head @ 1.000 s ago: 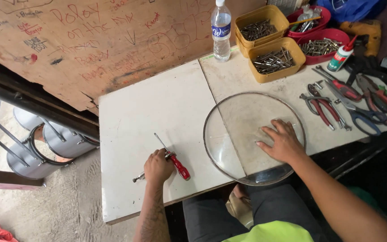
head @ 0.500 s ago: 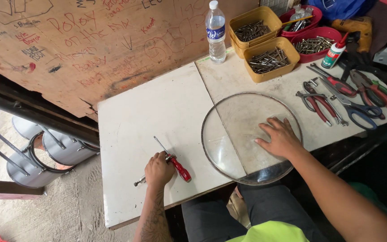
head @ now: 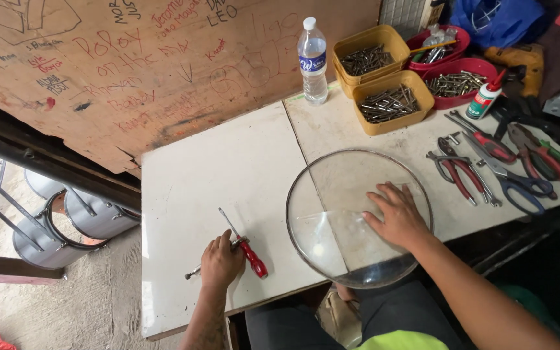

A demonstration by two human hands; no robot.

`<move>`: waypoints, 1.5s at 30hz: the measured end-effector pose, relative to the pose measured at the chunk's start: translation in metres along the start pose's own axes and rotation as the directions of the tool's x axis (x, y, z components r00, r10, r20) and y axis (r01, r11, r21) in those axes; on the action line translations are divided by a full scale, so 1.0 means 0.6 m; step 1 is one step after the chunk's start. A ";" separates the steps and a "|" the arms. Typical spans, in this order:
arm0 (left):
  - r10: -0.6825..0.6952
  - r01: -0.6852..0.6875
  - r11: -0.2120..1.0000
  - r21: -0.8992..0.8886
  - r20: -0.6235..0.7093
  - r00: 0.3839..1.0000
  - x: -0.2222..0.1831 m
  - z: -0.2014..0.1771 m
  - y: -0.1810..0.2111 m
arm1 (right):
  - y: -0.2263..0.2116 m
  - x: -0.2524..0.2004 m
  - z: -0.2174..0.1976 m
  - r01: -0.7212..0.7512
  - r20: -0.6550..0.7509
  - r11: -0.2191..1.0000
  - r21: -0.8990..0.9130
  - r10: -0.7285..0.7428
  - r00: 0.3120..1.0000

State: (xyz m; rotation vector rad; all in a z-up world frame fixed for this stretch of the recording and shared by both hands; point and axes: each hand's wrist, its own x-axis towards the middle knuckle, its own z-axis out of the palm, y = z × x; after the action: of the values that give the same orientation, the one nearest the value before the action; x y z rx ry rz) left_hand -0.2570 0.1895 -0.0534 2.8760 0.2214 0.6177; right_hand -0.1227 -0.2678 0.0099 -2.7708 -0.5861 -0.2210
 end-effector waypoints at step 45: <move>0.431 -0.423 0.898 -0.121 0.435 0.790 0.326 0.052 0.380 | -0.204 0.191 0.087 -0.090 0.202 0.966 0.242 0.041 0.978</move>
State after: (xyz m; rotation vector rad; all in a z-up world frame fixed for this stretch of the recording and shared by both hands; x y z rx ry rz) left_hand -0.0435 -0.0003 0.0447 2.9574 -0.5184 -0.0178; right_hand -0.0653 -0.1016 0.0161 -2.5756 -0.5270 0.1349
